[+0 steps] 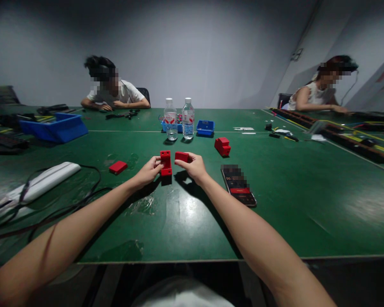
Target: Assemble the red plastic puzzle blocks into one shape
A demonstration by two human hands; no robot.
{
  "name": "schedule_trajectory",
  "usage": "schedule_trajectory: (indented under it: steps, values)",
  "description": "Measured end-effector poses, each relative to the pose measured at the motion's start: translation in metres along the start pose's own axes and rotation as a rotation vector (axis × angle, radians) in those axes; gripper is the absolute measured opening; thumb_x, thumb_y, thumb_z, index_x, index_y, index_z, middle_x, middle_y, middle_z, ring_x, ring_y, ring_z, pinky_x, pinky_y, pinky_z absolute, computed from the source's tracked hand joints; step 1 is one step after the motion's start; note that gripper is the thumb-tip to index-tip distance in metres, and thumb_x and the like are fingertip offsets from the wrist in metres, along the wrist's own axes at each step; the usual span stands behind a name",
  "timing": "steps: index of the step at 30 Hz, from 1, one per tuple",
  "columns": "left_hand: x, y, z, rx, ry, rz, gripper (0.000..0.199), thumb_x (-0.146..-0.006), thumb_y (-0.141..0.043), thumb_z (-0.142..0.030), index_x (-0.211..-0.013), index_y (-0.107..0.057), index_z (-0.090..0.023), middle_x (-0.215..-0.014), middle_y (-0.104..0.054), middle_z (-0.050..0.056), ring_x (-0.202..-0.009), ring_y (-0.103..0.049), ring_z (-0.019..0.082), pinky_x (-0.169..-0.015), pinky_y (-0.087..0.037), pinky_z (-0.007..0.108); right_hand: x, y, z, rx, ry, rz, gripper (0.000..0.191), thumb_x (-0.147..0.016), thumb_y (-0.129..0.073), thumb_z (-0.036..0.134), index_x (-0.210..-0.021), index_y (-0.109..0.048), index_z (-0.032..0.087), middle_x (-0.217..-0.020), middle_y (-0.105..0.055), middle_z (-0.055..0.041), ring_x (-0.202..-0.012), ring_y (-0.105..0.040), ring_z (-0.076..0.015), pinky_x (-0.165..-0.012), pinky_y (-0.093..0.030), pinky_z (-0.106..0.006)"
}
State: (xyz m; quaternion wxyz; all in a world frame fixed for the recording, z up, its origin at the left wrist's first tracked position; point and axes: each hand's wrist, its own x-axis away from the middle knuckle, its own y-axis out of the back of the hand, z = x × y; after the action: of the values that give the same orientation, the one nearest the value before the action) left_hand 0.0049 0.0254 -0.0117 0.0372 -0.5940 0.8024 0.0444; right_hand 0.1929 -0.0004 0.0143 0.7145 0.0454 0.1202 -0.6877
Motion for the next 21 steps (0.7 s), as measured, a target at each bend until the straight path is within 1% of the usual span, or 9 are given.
schedule_trajectory:
  steps: [2,4,8,11,14,17,21]
  values:
    - [0.0,0.0,-0.001,0.008,0.006,-0.003,0.028,-0.079,-0.06,-0.019,-0.102,-0.044,-0.015,-0.096,-0.069,0.007,-0.085,-0.067,0.016,-0.084,-0.049,0.035,0.002,-0.003,0.0,0.055,-0.005,0.023,0.037,-0.057,-0.078,0.036,-0.084,-0.068,0.014,-0.071,-0.066,-0.0009,-0.061,-0.055,-0.012,-0.06,-0.043,-0.026]
    - [0.001,-0.001,-0.002,0.01,0.012,-0.009,0.027,-0.08,-0.059,-0.018,-0.102,-0.044,-0.015,-0.094,-0.07,0.006,-0.082,-0.067,0.015,-0.081,-0.05,0.033,0.004,-0.006,-0.001,0.107,0.011,0.045,0.036,-0.061,-0.076,0.039,-0.084,-0.067,0.014,-0.07,-0.065,-0.001,-0.06,-0.054,-0.0122,-0.057,-0.042,-0.025]
    - [0.002,-0.001,-0.004,0.007,0.014,-0.008,0.027,-0.08,-0.059,-0.017,-0.102,-0.043,-0.015,-0.089,-0.07,0.004,-0.078,-0.068,0.015,-0.078,-0.051,0.031,0.007,-0.009,-0.005,0.244,0.124,0.03,0.029,-0.07,-0.07,0.041,-0.084,-0.066,0.015,-0.071,-0.065,-0.0014,-0.061,-0.055,-0.0127,-0.059,-0.043,-0.024]
    - [0.003,-0.001,-0.004,-0.01,-0.011,-0.002,0.029,-0.079,-0.06,-0.018,-0.102,-0.042,-0.016,-0.089,-0.07,0.004,-0.079,-0.068,0.015,-0.077,-0.052,0.032,0.009,-0.009,-0.006,0.342,0.186,0.009,0.027,-0.075,-0.065,0.042,-0.083,-0.067,0.016,-0.073,-0.067,-0.0027,-0.064,-0.056,-0.0139,-0.062,-0.044,-0.025]
    - [0.003,-0.002,-0.003,-0.041,-0.047,0.009,0.031,-0.079,-0.06,-0.019,-0.103,-0.042,-0.016,-0.092,-0.07,0.005,-0.083,-0.068,0.016,-0.079,-0.052,0.033,0.012,-0.011,-0.005,0.373,0.21,0.012,0.03,-0.079,-0.06,0.044,-0.088,-0.069,0.017,-0.077,-0.069,-0.0037,-0.067,-0.059,-0.0152,-0.064,-0.045,-0.025]
    - [0.003,-0.002,-0.003,-0.06,-0.055,0.003,0.032,-0.078,-0.061,-0.02,-0.103,-0.042,-0.016,-0.094,-0.069,0.006,-0.085,-0.068,0.017,-0.08,-0.052,0.034,0.014,-0.013,-0.002,0.375,0.219,0.022,0.032,-0.082,-0.057,0.045,-0.093,-0.07,0.018,-0.079,-0.07,-0.0036,-0.067,-0.059,-0.0153,-0.064,-0.045,-0.025]
    - [0.003,-0.002,-0.003,-0.063,-0.052,-0.009,0.031,-0.077,-0.06,-0.019,-0.103,-0.042,-0.016,-0.095,-0.069,0.007,-0.085,-0.068,0.018,-0.08,-0.052,0.035,0.015,-0.013,0.0,0.362,0.188,0.028,0.035,-0.084,-0.051,0.045,-0.095,-0.071,0.018,-0.076,-0.069,-0.0023,-0.066,-0.058,-0.0147,-0.06,-0.044,-0.024]
